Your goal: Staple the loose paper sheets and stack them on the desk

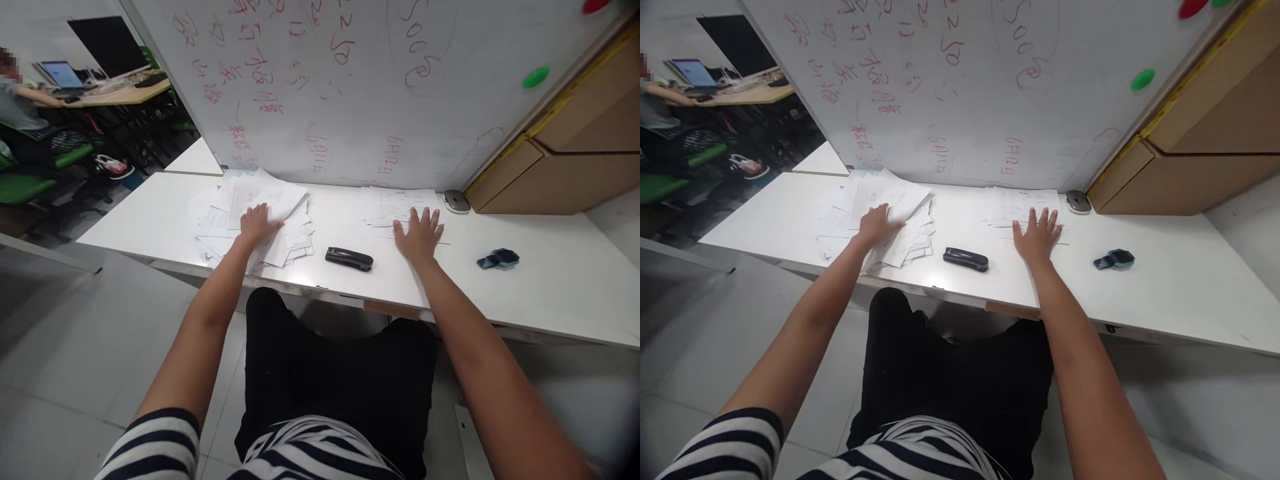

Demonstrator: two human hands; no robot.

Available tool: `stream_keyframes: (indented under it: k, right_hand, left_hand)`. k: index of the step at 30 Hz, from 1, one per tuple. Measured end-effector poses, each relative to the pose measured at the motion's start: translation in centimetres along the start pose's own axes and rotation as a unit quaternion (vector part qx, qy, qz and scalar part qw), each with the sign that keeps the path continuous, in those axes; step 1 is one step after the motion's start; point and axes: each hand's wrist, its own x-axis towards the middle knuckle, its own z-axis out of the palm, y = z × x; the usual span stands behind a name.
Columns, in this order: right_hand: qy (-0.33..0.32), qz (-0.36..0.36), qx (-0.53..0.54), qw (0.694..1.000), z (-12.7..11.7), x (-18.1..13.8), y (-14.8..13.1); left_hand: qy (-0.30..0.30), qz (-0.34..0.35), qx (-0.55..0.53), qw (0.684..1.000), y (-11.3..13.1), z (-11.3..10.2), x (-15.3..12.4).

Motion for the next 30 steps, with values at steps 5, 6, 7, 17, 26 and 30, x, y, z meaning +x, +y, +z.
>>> stream_keyframes:
  k: [5,6,7,17,26,30]
  right_hand:
    - [0.013,0.006,0.001,1.0,-0.1,-0.1,0.0]
    - [0.013,0.006,0.006,1.0,-0.2,-0.2,-0.1]
    - [0.014,0.006,0.011,1.0,-0.2,-0.2,-0.1]
    - [0.019,0.008,0.028,0.999,-0.1,-0.1,0.2]
    - [0.029,0.006,0.035,0.999,0.0,-0.1,0.2]
    - [0.032,0.005,0.036,0.999,0.0,-0.1,0.2]
  left_hand:
    - [-0.011,-0.015,-0.028,0.999,0.5,-1.1,-0.3]
    - [-0.019,-0.017,-0.043,0.999,0.3,-1.4,-0.2]
    - [-0.025,-0.016,-0.061,0.998,-0.1,-1.7,0.0]
    - [0.172,-0.077,-0.196,0.962,-5.5,-3.3,1.5]
    - [0.226,-0.135,-0.348,0.9,-5.6,-3.1,0.9]
    - [0.253,-0.09,-0.423,0.866,-5.1,-4.2,-0.3]
